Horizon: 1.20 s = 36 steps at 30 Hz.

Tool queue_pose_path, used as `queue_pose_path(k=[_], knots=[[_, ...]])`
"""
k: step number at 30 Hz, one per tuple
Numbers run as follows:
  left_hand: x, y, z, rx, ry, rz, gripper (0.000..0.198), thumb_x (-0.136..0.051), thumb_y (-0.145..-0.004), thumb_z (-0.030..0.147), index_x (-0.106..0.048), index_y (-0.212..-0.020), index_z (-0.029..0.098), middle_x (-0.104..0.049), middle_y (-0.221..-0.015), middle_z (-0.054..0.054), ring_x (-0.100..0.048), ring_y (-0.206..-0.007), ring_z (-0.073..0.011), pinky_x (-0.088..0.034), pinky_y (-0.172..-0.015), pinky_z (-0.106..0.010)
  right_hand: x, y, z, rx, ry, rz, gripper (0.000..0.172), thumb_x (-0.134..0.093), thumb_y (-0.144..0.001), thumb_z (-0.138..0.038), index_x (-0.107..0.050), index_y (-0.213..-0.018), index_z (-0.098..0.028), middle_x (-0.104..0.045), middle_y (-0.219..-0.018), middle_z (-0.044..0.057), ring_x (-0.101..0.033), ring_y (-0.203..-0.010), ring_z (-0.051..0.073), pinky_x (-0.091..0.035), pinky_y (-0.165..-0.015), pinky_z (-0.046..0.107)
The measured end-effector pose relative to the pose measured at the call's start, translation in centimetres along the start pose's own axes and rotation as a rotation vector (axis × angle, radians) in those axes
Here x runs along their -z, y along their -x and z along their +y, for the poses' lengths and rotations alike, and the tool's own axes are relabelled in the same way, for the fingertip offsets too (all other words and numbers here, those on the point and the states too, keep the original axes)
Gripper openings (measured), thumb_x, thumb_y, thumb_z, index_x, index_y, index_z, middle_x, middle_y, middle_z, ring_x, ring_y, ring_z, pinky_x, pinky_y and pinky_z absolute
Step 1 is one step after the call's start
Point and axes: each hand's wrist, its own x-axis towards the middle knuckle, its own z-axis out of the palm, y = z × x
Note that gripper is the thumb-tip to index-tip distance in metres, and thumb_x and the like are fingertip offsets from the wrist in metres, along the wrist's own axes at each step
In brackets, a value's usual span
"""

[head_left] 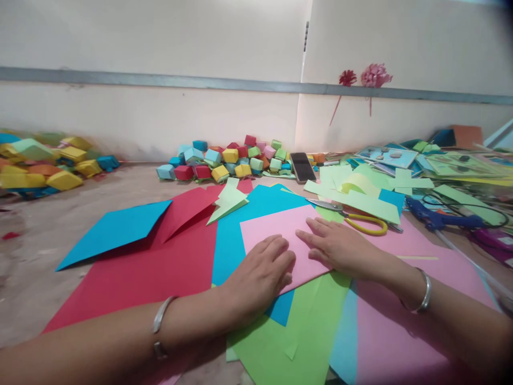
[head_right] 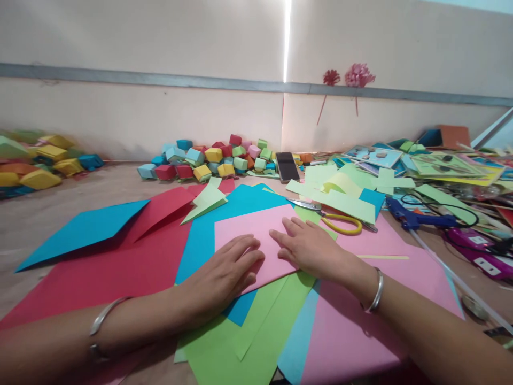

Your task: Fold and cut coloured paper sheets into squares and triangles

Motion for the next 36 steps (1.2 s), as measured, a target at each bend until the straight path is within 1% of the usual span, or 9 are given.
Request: queue_pose_path(k=[2, 4, 7, 10, 14, 18, 20, 24, 36], knots=[[-0.2, 0.2, 0.0, 0.013, 0.003, -0.026, 0.03, -0.048, -0.097, 0.021, -0.06, -0.123, 0.012, -0.046, -0.151, -0.019, -0.036, -0.145, -0.0316, -0.038, -0.115, -0.049, 0.0, 0.0, 0.0, 0.004, 0.008, -0.006, 0.045, -0.044, -0.101, -0.038, -0.051, -0.143, -0.022, -0.054, -0.138, 0.019, -0.054, -0.124, 0.034, -0.051, -0.09, 0.045], [-0.3, 0.2, -0.2, 0.033, -0.012, -0.081, 0.039, -0.044, -0.1, 0.026, -0.053, -0.134, 0.01, -0.034, -0.159, -0.02, -0.024, -0.15, -0.0315, -0.031, -0.119, -0.051, 0.0, 0.0, 0.0, 0.01, 0.017, -0.006, 0.046, -0.042, -0.101, -0.038, -0.051, -0.143, -0.022, -0.054, -0.139, 0.019, -0.054, -0.125, 0.034, -0.051, -0.09, 0.046], [-0.3, 0.1, -0.6, 0.053, -0.039, -0.159, 0.053, -0.037, -0.103, 0.035, -0.038, -0.149, 0.011, -0.026, -0.162, -0.018, -0.019, -0.151, -0.0295, -0.024, -0.122, -0.051, 0.0, 0.0, 0.1, 0.013, 0.012, -0.001, 0.047, -0.042, -0.101, -0.039, -0.051, -0.144, -0.022, -0.054, -0.14, 0.02, -0.054, -0.125, 0.035, -0.051, -0.091, 0.047], [-0.6, 0.2, -1.0, 0.062, -0.061, -0.18, 0.064, -0.029, -0.103, 0.05, -0.028, -0.155, 0.014, -0.019, -0.163, -0.015, -0.015, -0.151, -0.0283, -0.02, -0.123, -0.05, 0.2, -0.1, 0.0, -0.002, -0.013, -0.009, 0.046, -0.045, -0.101, -0.037, -0.052, -0.143, -0.021, -0.054, -0.14, 0.02, -0.054, -0.125, 0.035, -0.05, -0.092, 0.048], [-1.8, 0.8, -2.0, 0.053, -0.109, -0.084, 0.072, -0.025, -0.1, 0.06, -0.026, -0.156, 0.015, -0.017, -0.163, -0.014, -0.016, -0.151, -0.0278, -0.022, -0.123, -0.045, 0.8, -0.3, -0.9, -0.076, -0.042, -0.073, 0.049, -0.046, -0.1, -0.041, -0.049, -0.145, -0.021, -0.051, -0.145, 0.02, -0.049, -0.133, 0.037, -0.044, -0.102, 0.054], [-3.6, 1.5, -3.3, -0.046, -0.194, 0.092, 0.073, -0.032, -0.099, 0.059, -0.024, -0.157, 0.014, -0.023, -0.161, -0.015, -0.028, -0.149, -0.0289, -0.026, -0.121, -0.044, 1.5, -0.2, -3.1, -0.192, -0.145, -0.1, 0.079, -0.049, -0.095, -0.06, -0.041, -0.149, -0.003, -0.031, -0.157, 0.028, -0.023, -0.149, 0.038, -0.023, -0.12, 0.053], [-4.4, 1.7, -3.8, -0.102, -0.238, 0.191, 0.077, -0.034, -0.099, 0.059, -0.013, -0.159, 0.015, -0.024, -0.161, -0.017, -0.032, -0.147, -0.0294, -0.028, -0.12, -0.044, 1.8, 0.1, -4.3, -0.109, -0.252, -0.076, 0.09, -0.05, -0.093, -0.063, -0.033, -0.151, 0.003, -0.022, -0.159, 0.029, -0.017, -0.151, 0.036, -0.018, -0.124, 0.047], [-5.4, 1.6, -4.2, -0.124, -0.282, 0.33, 0.08, -0.03, -0.1, 0.057, 0.007, -0.158, 0.018, -0.026, -0.162, -0.017, -0.039, -0.144, -0.0295, -0.034, -0.116, -0.044, 2.0, 0.8, -5.7, 0.069, -0.451, -0.077, 0.096, -0.048, -0.094, -0.061, -0.017, -0.155, 0.007, -0.009, -0.161, 0.028, -0.009, -0.152, 0.033, -0.012, -0.126, 0.041], [-5.2, 1.6, -4.2, -0.18, -0.285, 0.357, 0.074, -0.026, -0.101, 0.051, 0.001, -0.159, 0.015, -0.025, -0.162, -0.018, -0.038, -0.144, -0.0291, -0.034, -0.115, -0.044, 1.4, 0.9, -4.3, 0.082, -0.559, -0.176, 0.093, -0.039, -0.097, -0.063, -0.01, -0.157, 0.002, 0.002, -0.163, 0.023, 0.005, -0.153, 0.028, -0.002, -0.126, 0.039]])
